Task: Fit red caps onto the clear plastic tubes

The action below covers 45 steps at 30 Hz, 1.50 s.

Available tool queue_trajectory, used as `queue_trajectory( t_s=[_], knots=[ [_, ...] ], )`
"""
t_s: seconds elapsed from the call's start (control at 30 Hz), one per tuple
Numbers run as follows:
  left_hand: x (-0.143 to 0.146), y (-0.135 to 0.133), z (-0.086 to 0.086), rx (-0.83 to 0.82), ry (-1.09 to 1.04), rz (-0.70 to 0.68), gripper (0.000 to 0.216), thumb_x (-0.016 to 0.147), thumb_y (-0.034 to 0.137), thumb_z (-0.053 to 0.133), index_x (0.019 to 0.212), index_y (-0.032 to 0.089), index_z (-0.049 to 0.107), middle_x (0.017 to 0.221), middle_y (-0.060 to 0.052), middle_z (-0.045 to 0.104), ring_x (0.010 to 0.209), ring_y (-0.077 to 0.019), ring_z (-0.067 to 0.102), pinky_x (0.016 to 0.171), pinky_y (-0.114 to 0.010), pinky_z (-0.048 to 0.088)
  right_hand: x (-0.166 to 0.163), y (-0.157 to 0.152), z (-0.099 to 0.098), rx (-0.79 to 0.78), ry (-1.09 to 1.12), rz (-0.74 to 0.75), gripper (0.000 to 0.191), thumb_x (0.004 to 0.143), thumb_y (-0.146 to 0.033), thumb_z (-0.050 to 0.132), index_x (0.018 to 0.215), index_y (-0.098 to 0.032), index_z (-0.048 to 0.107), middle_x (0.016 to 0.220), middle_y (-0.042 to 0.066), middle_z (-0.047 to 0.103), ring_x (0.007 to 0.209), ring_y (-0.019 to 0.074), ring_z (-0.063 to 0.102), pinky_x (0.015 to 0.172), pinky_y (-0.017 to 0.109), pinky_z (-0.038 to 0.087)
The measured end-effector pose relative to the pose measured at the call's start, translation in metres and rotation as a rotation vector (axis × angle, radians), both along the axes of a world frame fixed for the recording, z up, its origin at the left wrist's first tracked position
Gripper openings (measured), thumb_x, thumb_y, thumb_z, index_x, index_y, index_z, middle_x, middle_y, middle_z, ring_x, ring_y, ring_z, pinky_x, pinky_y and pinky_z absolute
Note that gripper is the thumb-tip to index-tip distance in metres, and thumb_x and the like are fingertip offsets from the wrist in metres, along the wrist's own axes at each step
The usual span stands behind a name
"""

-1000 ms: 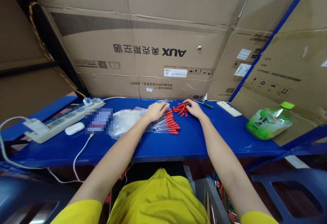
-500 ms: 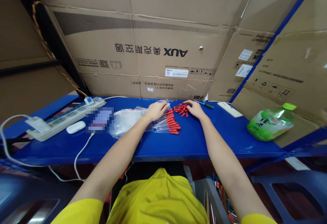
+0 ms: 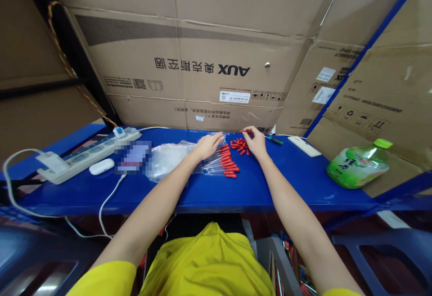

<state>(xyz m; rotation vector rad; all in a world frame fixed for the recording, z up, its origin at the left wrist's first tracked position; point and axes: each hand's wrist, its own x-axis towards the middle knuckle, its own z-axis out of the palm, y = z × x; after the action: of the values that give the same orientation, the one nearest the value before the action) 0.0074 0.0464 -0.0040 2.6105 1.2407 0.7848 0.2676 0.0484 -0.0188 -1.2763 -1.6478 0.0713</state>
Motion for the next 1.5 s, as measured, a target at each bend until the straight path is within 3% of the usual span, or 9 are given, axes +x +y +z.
queue_trajectory(
  t_s=[0.1, 0.3, 0.7, 1.0, 1.5],
  knots=[
    [0.001, -0.001, 0.0, 0.005, -0.023, -0.006, 0.039, 0.111, 0.048, 0.028, 0.11, 0.025, 0.06, 0.096, -0.007, 0.075, 0.095, -0.0278, 0.072, 0.075, -0.031, 0.043, -0.028, -0.013, 0.007, -0.008, 0.01, 0.129, 0.031, 0.093, -0.035, 0.062, 0.118, -0.021, 0.071, 0.106, 0.007, 0.076, 0.092, 0.0222, 0.07, 0.087, 0.034, 0.055],
    [0.001, -0.001, 0.001, 0.033, -0.079, 0.003, 0.038, 0.112, 0.046, 0.028, 0.107, 0.024, 0.059, 0.091, -0.007, 0.073, 0.091, -0.0251, 0.071, 0.074, -0.03, 0.041, -0.061, -0.028, 0.012, -0.004, 0.143, 0.289, 0.025, 0.09, -0.042, 0.069, 0.103, -0.022, 0.076, 0.096, 0.005, 0.077, 0.081, 0.0202, 0.07, 0.081, 0.033, 0.058],
    [0.003, -0.002, 0.003, 0.085, -0.123, -0.07, 0.036, 0.112, 0.043, 0.031, 0.097, 0.022, 0.056, 0.08, -0.005, 0.067, 0.078, -0.0218, 0.066, 0.069, -0.029, 0.037, -0.061, -0.028, 0.012, -0.008, 0.386, 0.376, 0.033, 0.081, -0.05, 0.08, 0.095, -0.02, 0.077, 0.09, 0.006, 0.079, 0.08, 0.0219, 0.074, 0.077, 0.033, 0.059],
    [0.001, -0.003, 0.008, 0.137, -0.058, -0.107, 0.038, 0.112, 0.042, 0.031, 0.1, 0.02, 0.06, 0.084, -0.005, 0.07, 0.079, -0.0214, 0.067, 0.068, -0.028, 0.037, -0.06, -0.025, 0.011, -0.069, 0.529, 0.433, 0.035, 0.075, -0.051, 0.086, 0.092, -0.02, 0.08, 0.086, 0.006, 0.079, 0.076, 0.0228, 0.074, 0.076, 0.036, 0.062],
    [-0.002, 0.0, 0.006, 0.185, 0.077, -0.08, 0.045, 0.112, 0.046, 0.026, 0.117, 0.022, 0.064, 0.096, -0.008, 0.075, 0.089, -0.024, 0.072, 0.071, -0.029, 0.041, -0.057, -0.029, 0.016, -0.104, 0.482, 0.448, 0.038, 0.074, -0.054, 0.085, 0.089, -0.02, 0.08, 0.083, 0.006, 0.079, 0.076, 0.0228, 0.074, 0.077, 0.037, 0.062]
  ],
)
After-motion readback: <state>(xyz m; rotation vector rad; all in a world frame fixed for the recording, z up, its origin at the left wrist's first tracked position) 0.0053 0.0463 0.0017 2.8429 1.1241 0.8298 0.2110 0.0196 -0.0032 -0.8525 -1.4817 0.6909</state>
